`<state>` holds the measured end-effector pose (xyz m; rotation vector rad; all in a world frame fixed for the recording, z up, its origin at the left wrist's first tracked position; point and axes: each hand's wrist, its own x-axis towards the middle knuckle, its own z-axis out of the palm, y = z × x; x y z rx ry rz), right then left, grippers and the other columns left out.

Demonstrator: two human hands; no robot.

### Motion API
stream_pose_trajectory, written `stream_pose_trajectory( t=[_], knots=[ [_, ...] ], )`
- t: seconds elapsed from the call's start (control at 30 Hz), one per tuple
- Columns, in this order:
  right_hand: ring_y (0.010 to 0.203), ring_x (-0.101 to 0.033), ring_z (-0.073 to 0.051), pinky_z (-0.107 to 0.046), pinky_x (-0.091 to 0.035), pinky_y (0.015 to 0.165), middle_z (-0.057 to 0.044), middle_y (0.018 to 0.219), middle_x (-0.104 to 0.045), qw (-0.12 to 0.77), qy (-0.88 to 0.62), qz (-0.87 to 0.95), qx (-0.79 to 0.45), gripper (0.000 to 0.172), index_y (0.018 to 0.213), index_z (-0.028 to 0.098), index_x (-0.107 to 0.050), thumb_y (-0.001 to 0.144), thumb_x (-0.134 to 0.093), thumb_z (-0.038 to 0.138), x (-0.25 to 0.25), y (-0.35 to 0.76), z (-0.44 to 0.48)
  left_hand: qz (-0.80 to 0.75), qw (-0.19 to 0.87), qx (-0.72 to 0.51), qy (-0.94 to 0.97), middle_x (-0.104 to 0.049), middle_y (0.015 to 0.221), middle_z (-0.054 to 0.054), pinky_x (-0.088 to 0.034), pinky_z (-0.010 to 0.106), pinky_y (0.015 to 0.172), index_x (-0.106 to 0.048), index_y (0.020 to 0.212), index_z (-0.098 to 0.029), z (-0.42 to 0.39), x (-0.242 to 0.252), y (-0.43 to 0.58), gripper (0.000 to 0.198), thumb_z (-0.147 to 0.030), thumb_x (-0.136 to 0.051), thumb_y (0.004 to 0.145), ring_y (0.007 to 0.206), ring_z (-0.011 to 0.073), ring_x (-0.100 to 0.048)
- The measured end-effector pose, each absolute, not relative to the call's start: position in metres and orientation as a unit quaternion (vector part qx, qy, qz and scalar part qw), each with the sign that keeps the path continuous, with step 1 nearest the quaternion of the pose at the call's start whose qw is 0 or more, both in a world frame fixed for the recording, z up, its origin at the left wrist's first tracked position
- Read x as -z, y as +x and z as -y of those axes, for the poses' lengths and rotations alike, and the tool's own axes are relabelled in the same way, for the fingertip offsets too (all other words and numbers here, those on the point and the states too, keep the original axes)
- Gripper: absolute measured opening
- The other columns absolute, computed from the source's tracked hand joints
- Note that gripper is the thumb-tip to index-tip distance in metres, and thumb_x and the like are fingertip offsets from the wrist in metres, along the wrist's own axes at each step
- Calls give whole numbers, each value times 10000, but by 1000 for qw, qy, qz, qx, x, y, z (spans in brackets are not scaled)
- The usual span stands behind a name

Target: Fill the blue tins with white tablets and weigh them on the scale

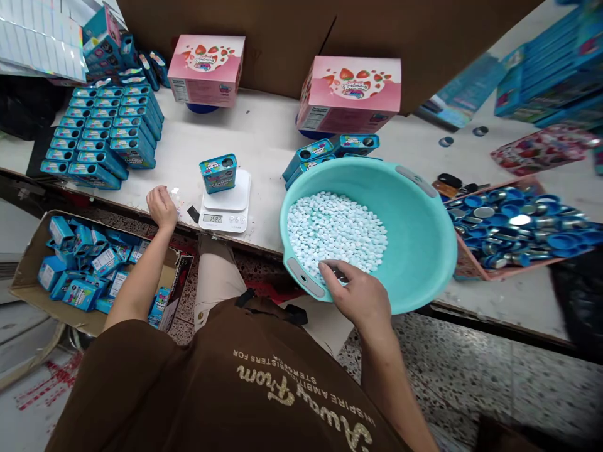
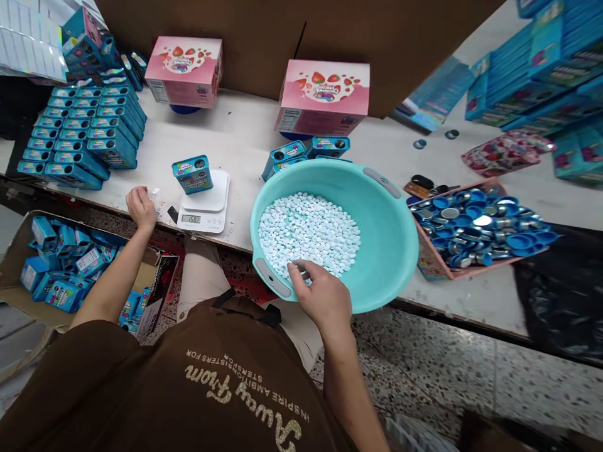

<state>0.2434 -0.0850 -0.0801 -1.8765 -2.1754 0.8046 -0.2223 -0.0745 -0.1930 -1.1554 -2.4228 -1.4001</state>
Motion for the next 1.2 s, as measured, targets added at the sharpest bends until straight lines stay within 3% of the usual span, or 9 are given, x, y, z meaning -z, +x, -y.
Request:
stream_pose_trajectory(
  t=[0.2, 0.43, 0.53, 0.67, 0.8, 0.9, 1.07, 1.2],
  knots=[
    [805, -690, -240, -288, -407, 616, -67, 959, -775, 78, -623, 728, -274, 382, 936, 238, -754, 876, -484, 500, 79, 243, 84, 775, 45, 503, -379, -634, 952, 97, -352, 414, 1108, -617, 862, -215, 74, 198, -225, 310, -457, -449, 957, 1068, 258, -562],
    [842, -697, -244, -295, -426, 648, -54, 987, -775, 79, -610, 738, -278, 377, 962, 240, -743, 901, -472, 495, 80, 242, 83, 742, 19, 475, -473, -636, 1081, 160, -341, 459, 1109, -632, 1025, -178, 77, 170, -206, 575, -667, -347, 930, 1141, 288, -543],
    [849, -700, -239, -297, -430, 654, -49, 993, -774, 83, -599, 747, -276, 379, 968, 241, -737, 920, -455, 489, 81, 242, 82, 695, -7, 482, -533, -611, 1227, 167, -341, 453, 1137, -574, 1217, -172, 64, 150, -182, 658, -699, -556, 823, 1237, 295, -522],
    [824, -700, -229, -300, -430, 652, -50, 974, -776, 101, -587, 757, -269, 384, 972, 234, -735, 932, -443, 481, 81, 240, 80, 706, -60, 496, -502, -585, 1314, 155, -364, 457, 1137, -509, 1315, -207, 33, 136, -156, 820, -498, -846, 626, 1283, 306, -518],
    [843, -700, -224, -298, -430, 658, -51, 994, -773, 111, -581, 763, -259, 378, 988, 223, -731, 949, -432, 450, 78, 239, 81, 721, -155, 485, -470, -691, 1017, 74, -501, 417, 953, -624, 1033, -198, 13, 124, -145, 498, -409, -830, 631, 991, 259, -644],
    [857, -699, -218, -291, -430, 655, -57, 1002, -772, 123, -578, 770, -242, 360, 1007, 217, -731, 960, -436, 419, 73, 237, 80, 698, -120, 484, -515, -682, 895, 28, -519, 356, 880, -638, 943, -194, 13, 94, -131, 384, -395, -804, 661, 877, 217, -635],
    [920, -703, -225, -288, -444, 686, -71, 1034, -768, 113, -574, 774, -243, 351, 1052, 209, -732, 978, -448, 402, 65, 236, 77, 604, -44, 481, -634, -684, 1027, 32, -504, 368, 953, -662, 1046, -226, 16, 19, -83, 386, -347, -801, 707, 993, 234, -635],
    [984, -697, -241, -294, -445, 721, -88, 1096, -756, 107, -574, 774, -244, 371, 1108, 197, -718, 991, -440, 413, 60, 238, 76, 557, -55, 412, -719, -689, 1090, 40, -487, 410, 1012, -680, 1064, -254, 0, -8, -46, 361, -307, -793, 725, 1072, 261, -630]
  ],
)
